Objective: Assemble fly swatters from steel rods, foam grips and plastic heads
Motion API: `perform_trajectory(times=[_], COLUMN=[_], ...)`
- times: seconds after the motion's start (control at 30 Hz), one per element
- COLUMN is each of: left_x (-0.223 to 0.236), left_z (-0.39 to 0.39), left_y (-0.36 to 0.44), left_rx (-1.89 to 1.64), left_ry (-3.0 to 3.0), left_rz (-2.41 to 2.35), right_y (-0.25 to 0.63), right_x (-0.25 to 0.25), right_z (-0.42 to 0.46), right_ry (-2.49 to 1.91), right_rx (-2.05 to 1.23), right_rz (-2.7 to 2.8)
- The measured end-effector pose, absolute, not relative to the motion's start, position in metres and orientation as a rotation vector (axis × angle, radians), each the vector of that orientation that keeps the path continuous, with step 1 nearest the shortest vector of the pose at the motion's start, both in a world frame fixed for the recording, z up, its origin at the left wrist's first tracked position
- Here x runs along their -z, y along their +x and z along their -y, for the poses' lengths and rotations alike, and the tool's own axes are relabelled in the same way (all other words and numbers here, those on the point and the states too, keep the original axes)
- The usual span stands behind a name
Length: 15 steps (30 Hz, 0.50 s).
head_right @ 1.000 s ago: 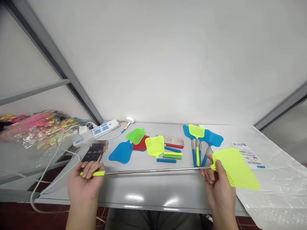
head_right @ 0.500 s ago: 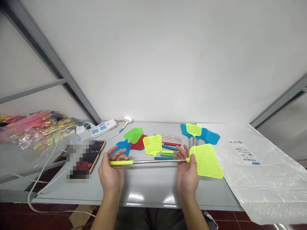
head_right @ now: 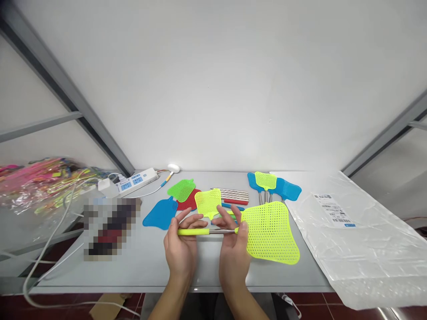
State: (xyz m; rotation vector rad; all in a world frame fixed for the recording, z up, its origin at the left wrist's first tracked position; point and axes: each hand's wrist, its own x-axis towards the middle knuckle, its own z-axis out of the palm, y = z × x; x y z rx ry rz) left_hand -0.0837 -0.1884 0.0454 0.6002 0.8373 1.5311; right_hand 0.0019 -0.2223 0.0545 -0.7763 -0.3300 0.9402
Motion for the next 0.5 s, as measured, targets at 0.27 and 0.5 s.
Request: perform_trajectory(times=[0.27,0.5], left_x=[-0.027,-0.040], left_z=[0.202,0.213], left_y=[-0.076,-0.045], left_rx=[-1.169,-0.580], left_ry=[1.045,1.764], left_rz=[-0.875,-0.910], right_y=[0.023,0.057], right_x=[-0.072,-0.041], right_z=[0.221,0.228], right_ry=[-0.881,-1.210], right_rx=[-0.872,-0.854], right_rz=[0.617,0.820])
